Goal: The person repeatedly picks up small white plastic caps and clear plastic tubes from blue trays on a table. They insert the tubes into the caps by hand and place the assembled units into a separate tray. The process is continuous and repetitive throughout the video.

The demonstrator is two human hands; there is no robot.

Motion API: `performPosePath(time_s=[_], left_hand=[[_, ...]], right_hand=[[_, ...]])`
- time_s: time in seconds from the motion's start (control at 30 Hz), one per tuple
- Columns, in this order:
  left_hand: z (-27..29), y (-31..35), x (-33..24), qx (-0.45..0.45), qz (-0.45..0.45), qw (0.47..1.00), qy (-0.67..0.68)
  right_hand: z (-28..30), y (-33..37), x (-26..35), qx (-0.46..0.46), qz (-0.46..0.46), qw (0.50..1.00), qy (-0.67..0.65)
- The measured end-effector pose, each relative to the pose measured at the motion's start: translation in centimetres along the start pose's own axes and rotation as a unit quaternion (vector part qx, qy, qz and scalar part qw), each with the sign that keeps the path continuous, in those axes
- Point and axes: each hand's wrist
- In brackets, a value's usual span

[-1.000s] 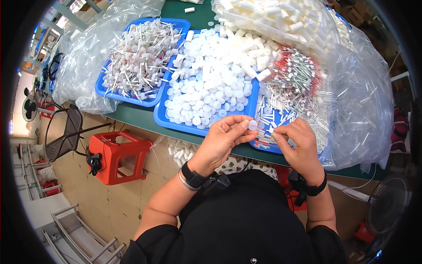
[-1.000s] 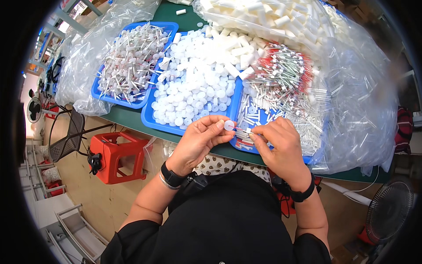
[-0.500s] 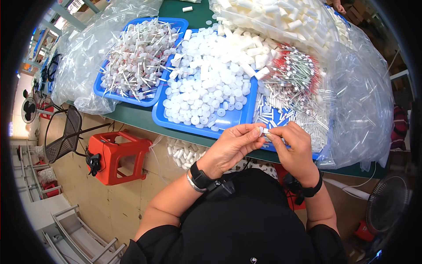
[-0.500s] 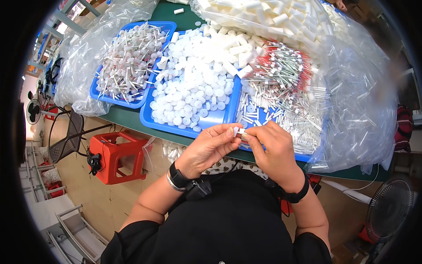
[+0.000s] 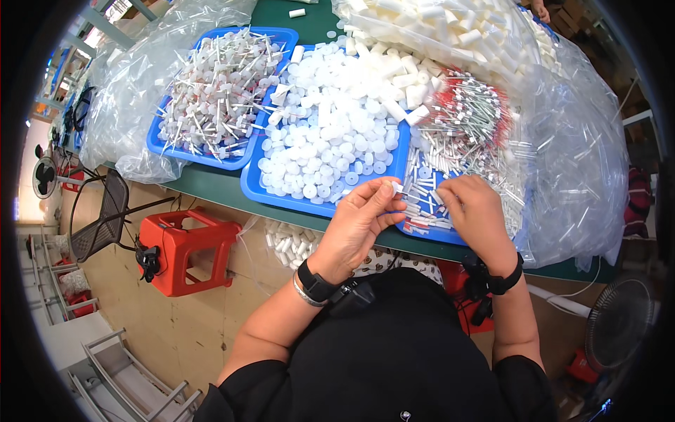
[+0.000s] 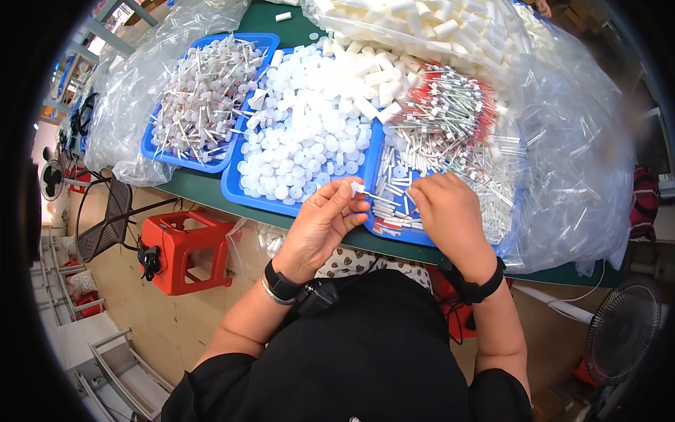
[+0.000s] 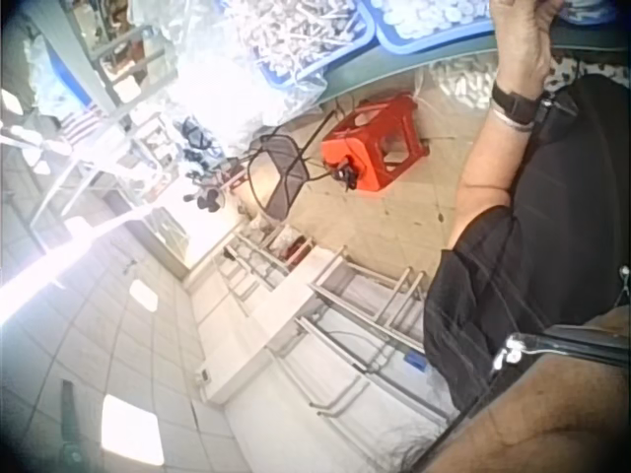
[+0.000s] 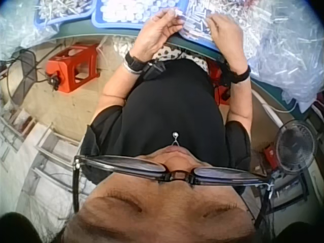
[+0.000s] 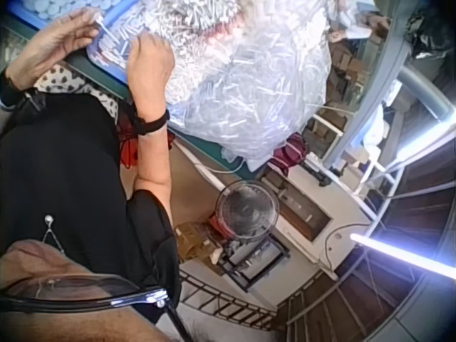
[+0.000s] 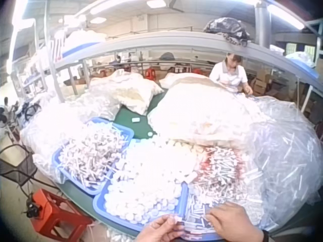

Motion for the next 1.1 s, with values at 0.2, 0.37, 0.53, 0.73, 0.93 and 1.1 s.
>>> performPosePath(time_s=[0.2,0.37,0.53,0.73,0.93,1.1], left_hand=[[-0.1,-0.2,0.2,0.004,-0.019,1.000,-0.019],[0.0,-0.1,0.1,-0.015,-0.024,1.000,-0.011],[0.4,-0.4,0.1,-0.019,-0.038,0.999,0.001],[0.1,-0.3,0.1,-0.021,-0.037,0.999,-0.009],[-0.1,-0.3,0.1,-0.027,-0.041,0.999,-0.009],[0.0,-0.2,0.1,-0.023,-0.035,0.999,-0.007]], right_hand=[[-2.4,1.2,0.0,0.073,0.093,0.978,0.171],[-2.2,0.6,-0.1,0.099,0.045,0.992,0.070],[-0.2,0.5,0.3,0.057,-0.150,0.958,-0.239],[0.2,0.6,0.8,0.014,-0.078,0.974,-0.213],[0.5,0.4,1.3,0.002,-0.051,0.980,-0.190],[0.3,0.5,1.1,-0.018,-0.025,0.985,-0.170]])
Point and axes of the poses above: each hand's wrist, its own y-axis away from the middle knuckle, its own z-axis out of the back of the hand, x = y × z, and after that the axes turned 9 degrees about -x, right-handed
